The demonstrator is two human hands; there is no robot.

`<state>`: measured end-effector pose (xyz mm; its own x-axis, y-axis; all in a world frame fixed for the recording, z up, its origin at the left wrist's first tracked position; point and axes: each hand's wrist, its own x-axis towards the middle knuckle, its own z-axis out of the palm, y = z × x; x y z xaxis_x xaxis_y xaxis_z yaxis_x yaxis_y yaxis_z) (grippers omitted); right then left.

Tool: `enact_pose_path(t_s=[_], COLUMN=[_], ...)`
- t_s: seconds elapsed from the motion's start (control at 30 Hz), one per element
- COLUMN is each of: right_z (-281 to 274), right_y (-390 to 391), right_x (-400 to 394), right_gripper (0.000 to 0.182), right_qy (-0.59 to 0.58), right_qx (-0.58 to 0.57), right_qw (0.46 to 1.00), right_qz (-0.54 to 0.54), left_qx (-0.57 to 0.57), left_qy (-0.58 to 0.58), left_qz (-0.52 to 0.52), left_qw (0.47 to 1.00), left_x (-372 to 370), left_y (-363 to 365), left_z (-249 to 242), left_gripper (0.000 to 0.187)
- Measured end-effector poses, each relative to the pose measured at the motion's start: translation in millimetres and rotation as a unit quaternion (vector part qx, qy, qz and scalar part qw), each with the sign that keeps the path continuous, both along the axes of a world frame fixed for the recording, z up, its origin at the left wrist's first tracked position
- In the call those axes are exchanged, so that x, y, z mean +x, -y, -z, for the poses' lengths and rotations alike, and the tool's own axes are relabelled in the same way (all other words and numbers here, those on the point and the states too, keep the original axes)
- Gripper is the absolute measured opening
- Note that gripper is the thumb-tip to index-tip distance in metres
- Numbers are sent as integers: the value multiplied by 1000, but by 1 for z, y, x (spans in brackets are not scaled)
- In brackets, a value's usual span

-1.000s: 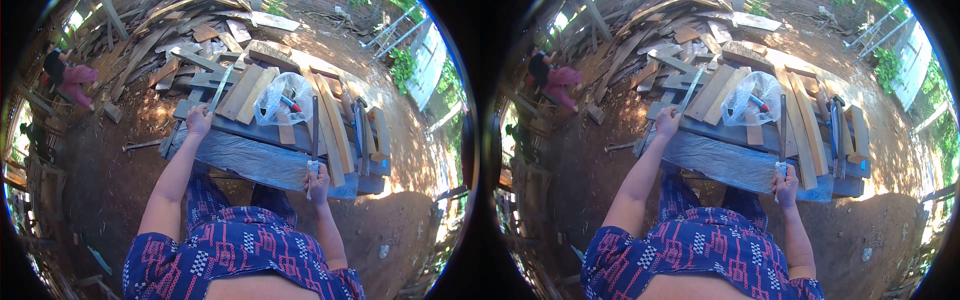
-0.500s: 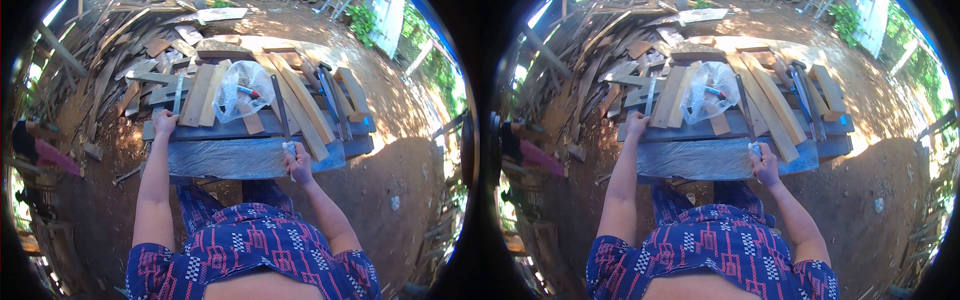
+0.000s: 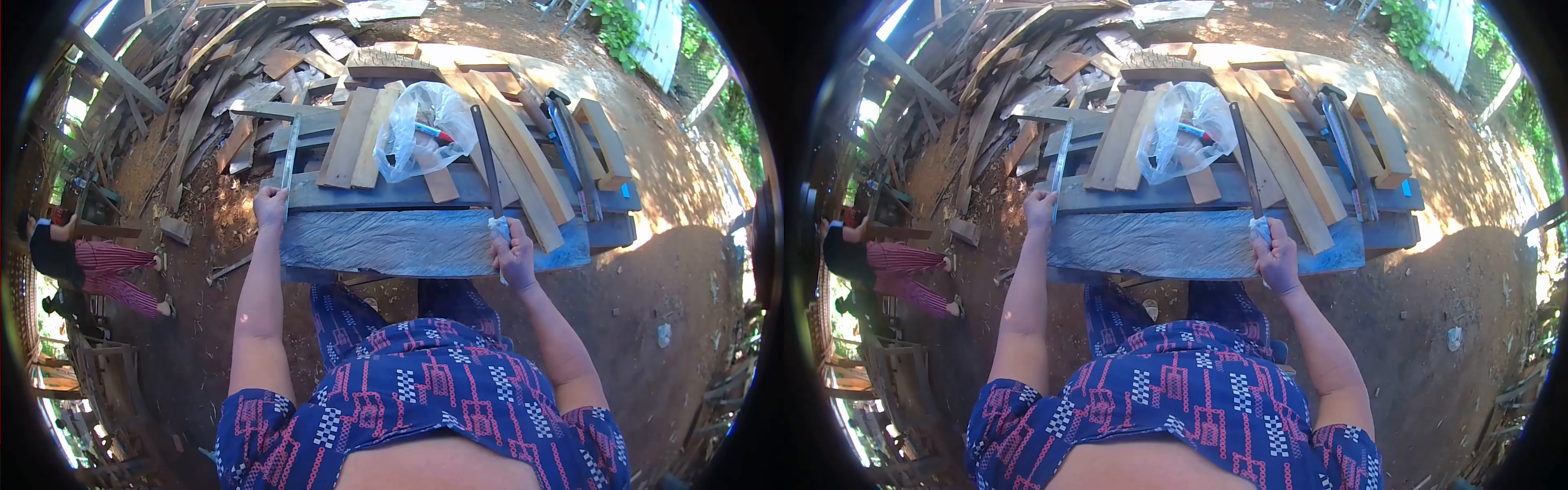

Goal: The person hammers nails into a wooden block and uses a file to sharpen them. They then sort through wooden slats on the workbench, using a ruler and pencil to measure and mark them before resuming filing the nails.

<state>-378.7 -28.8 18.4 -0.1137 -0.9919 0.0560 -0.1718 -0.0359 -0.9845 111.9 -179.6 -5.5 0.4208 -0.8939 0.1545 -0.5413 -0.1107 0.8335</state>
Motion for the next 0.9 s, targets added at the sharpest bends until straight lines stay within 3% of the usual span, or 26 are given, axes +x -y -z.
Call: enact_pose_path(t_s=[0.17,0.23,0.3,0.33,0.4,0.43,0.5,0.57,0.63,0.7,0.73,0.8,0.83,0.9], right_z=[2,1,0,3,8,8,6,1,-1,-1,2,9,11,13], right_y=[0,0,-1,-1,0,0,0,0,-1,-2,-2,0,0,1], right_x=[0,1,-1,-1,-4,-6,-4,-2,-2,-2,-3,-4,-4,-5], right_gripper=[18,18,17,17,17,17,16,16,16,17,17,20,20,23], right_qy=[-14,-11,-9,-20,-51,-50,-54,-47,-43,-45,-46,-78,-76,-99], right_qx=[-16,-6,4,-8,-34,-33,-28,-15,-3,-12,-14,-39,-42,-37], right_qw=[1000,1000,1000,1000,998,998,998,999,999,999,998,996,996,994], right_qz=[6,8,25,19,13,21,16,19,28,23,29,27,35,25], left_qx=[-7,-10,98,96,42,39,-97,-111,-109,-63,-67,72,67,177], left_qy=[-5,48,241,241,404,406,340,295,343,356,356,388,391,363], left_qz=[-36,-33,-41,-23,-98,-91,60,166,224,234,238,203,208,214], left_qw=[999,998,965,965,909,909,933,934,906,902,901,896,894,889], left_x=[4,13,10,-4,-31,-42,-65,-126,-167,-205,-221,-245,-250,-257], left_y=[8,9,9,4,-5,0,6,-8,-13,-16,-13,-5,0,13], left_z=[5,2,-10,-17,-35,-37,-40,-71,-71,-66,-66,-68,-70,-73], left_gripper=[13,16,26,26,37,37,49,53,64,85,85,105,105,107])
